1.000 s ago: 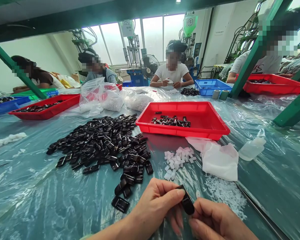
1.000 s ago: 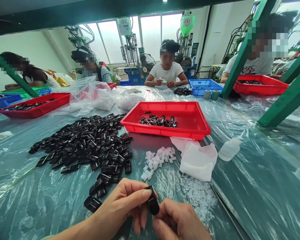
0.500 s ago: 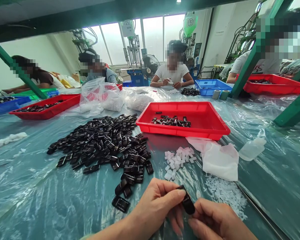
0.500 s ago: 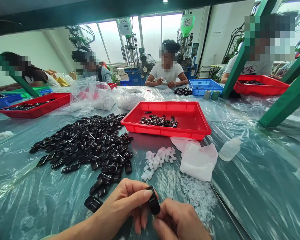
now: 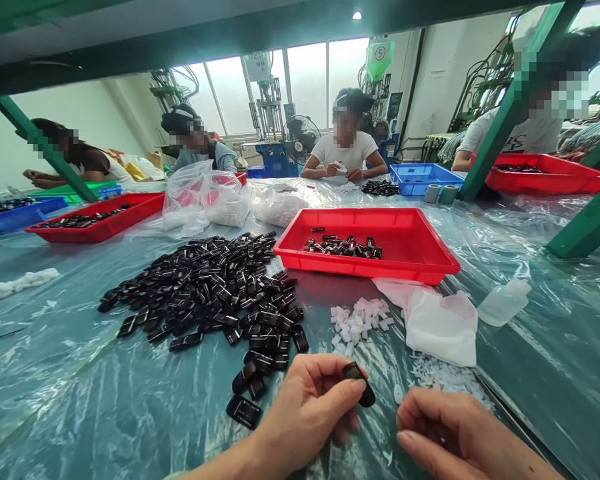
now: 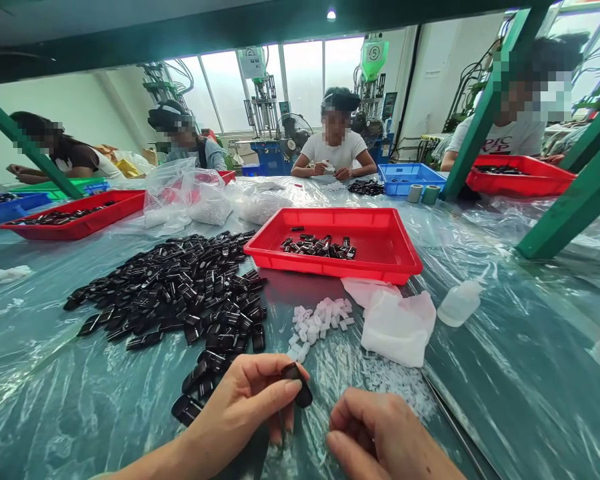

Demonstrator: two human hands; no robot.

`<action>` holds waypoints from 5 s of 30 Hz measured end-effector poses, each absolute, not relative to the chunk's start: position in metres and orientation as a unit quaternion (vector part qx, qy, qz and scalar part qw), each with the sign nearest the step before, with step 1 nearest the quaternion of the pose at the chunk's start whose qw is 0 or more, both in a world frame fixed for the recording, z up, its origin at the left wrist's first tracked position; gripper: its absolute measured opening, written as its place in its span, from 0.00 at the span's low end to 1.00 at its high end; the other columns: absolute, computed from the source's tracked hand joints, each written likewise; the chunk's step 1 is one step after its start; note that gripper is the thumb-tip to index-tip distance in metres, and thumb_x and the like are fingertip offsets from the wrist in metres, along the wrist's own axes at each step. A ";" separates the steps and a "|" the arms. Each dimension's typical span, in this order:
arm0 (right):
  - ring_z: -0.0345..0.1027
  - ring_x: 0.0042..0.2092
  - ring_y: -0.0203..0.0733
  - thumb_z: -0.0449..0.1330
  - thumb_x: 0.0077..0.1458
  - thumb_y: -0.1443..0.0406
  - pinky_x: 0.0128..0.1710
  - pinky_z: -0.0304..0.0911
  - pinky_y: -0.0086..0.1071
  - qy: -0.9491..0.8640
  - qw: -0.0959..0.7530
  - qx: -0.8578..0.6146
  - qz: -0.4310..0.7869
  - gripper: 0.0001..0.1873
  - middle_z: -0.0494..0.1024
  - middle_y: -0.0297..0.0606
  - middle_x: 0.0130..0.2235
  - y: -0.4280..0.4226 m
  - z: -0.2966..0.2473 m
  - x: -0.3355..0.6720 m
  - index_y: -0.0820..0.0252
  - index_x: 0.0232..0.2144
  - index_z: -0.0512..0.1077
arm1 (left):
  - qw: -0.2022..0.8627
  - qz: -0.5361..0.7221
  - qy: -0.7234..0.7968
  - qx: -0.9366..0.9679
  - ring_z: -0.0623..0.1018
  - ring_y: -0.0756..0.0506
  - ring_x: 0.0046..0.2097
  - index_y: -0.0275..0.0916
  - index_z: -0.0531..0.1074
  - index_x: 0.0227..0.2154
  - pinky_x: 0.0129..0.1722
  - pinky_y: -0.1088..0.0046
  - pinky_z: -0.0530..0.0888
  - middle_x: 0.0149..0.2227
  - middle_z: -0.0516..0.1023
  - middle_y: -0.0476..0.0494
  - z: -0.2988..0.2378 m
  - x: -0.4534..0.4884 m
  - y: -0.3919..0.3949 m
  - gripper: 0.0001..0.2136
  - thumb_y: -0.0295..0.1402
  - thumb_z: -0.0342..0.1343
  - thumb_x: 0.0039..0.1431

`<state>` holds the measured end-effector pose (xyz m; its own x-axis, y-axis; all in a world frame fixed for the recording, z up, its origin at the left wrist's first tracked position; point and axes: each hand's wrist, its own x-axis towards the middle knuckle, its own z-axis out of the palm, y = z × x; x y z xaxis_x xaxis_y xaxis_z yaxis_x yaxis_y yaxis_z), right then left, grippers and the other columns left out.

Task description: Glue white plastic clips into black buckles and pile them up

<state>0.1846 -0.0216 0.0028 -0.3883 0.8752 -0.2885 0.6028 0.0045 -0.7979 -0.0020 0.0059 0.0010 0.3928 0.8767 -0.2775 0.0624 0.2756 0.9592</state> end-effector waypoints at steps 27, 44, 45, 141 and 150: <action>0.67 0.30 0.38 0.48 0.59 0.66 0.28 0.61 0.30 -0.771 0.271 -0.526 0.235 0.10 0.71 0.36 0.30 -0.010 -0.008 0.199 0.58 0.32 0.69 | 0.639 0.224 0.440 0.590 0.62 0.53 0.20 0.33 0.70 0.23 0.19 0.79 0.61 0.19 0.62 0.51 -0.006 -0.004 0.006 0.14 0.41 0.54 0.52; 0.68 0.33 0.42 0.44 0.59 0.70 0.31 0.66 0.36 -0.817 0.268 -0.496 0.119 0.12 0.70 0.41 0.32 -0.003 -0.026 0.200 0.61 0.34 0.67 | 0.714 0.204 0.420 0.521 0.66 0.55 0.18 0.31 0.70 0.23 0.16 0.82 0.62 0.25 0.75 0.39 0.001 -0.001 0.009 0.16 0.43 0.52 0.51; 0.68 0.33 0.43 0.44 0.59 0.70 0.30 0.67 0.36 -0.820 0.266 -0.495 0.111 0.13 0.70 0.41 0.31 -0.002 -0.026 0.200 0.61 0.33 0.68 | 0.715 0.206 0.419 0.520 0.66 0.55 0.18 0.32 0.70 0.23 0.16 0.82 0.62 0.25 0.75 0.40 0.001 -0.001 0.008 0.16 0.43 0.53 0.50; 0.67 0.33 0.37 0.49 0.58 0.71 0.31 0.62 0.29 -0.805 0.260 -0.426 0.322 0.13 0.72 0.38 0.32 -0.019 -0.010 0.189 0.60 0.27 0.72 | 0.787 0.159 0.375 0.463 0.77 0.50 0.24 0.31 0.71 0.27 0.21 0.84 0.70 0.29 0.75 0.41 0.000 0.000 0.002 0.13 0.39 0.59 0.48; 0.63 0.26 0.36 0.50 0.57 0.68 0.24 0.57 0.29 -0.780 0.285 -0.525 0.184 0.10 0.71 0.35 0.26 -0.007 -0.002 0.205 0.60 0.28 0.69 | 0.657 0.215 0.415 0.592 0.73 0.51 0.24 0.30 0.75 0.29 0.26 0.80 0.69 0.20 0.71 0.47 0.000 0.002 -0.003 0.08 0.31 0.58 0.48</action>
<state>0.2053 -0.0071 -0.0016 -0.2863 0.9246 0.2515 0.7144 0.3809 -0.5870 0.0018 -0.0032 -0.0003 0.5636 0.7732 -0.2908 0.2089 0.2071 0.9557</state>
